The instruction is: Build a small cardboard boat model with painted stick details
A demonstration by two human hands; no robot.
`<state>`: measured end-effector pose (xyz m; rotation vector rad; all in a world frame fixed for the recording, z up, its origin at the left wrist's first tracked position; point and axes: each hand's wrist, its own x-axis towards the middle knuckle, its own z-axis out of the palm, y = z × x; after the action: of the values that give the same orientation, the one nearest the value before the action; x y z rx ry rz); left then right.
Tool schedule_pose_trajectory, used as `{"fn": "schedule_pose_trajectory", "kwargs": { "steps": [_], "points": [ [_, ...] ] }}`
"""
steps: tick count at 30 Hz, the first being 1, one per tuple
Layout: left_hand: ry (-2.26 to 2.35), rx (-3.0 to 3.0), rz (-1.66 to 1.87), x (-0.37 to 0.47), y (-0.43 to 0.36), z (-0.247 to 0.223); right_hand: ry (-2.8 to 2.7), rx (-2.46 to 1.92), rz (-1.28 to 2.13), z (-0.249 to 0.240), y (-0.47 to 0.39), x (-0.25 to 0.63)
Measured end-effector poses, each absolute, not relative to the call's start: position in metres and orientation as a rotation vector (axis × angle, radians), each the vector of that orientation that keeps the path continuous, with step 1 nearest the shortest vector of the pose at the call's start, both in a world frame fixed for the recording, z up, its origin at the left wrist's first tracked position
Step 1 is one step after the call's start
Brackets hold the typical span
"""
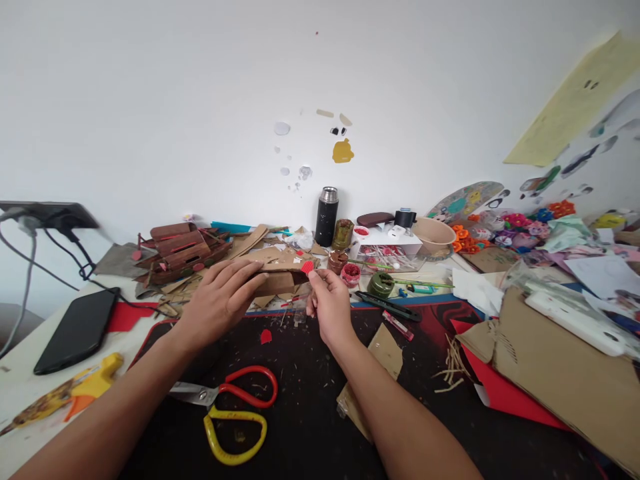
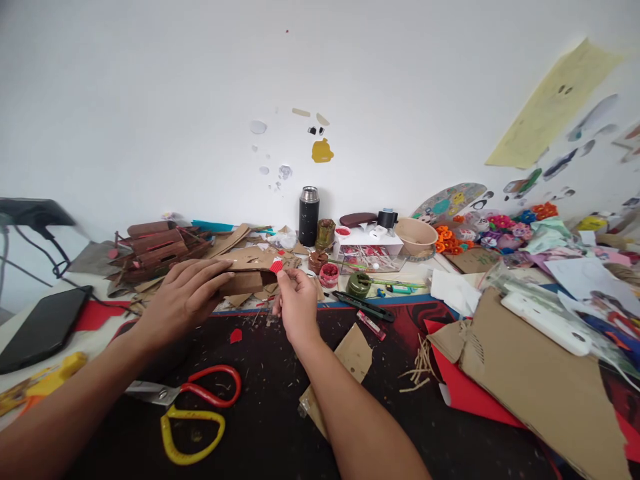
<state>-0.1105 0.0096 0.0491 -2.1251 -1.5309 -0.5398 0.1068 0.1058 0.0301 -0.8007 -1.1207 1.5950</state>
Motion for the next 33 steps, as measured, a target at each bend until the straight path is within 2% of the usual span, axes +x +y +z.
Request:
{"fn": "schedule_pose_trajectory", "kwargs": {
  "steps": [10, 16, 23, 26, 33],
  "points": [
    [-1.873, -2.206, -0.663, -0.115, 0.018, 0.052, -1.115, -0.779, 1.597, 0.032, 0.107, 0.107],
    [-2.206, -2.420, -0.563, -0.129, 0.017, 0.064, -1.185, -0.794, 1.638, 0.033, 0.106, 0.107],
    [-2.401, -2.012, -0.601, -0.148, 0.013, 0.089, -1.696, -0.810, 1.838, 0.022, 0.097, 0.105],
    [-2.395, -2.015, -0.649, -0.148, 0.011, 0.092, -2.060, -0.879, 1.642, 0.023, 0.091, 0.108],
    [-2.325, -2.127, -0.720, -0.145, 0.017, 0.076, -2.635, -0.958, 0.873, 0.028, 0.087, 0.111]
  ]
}}
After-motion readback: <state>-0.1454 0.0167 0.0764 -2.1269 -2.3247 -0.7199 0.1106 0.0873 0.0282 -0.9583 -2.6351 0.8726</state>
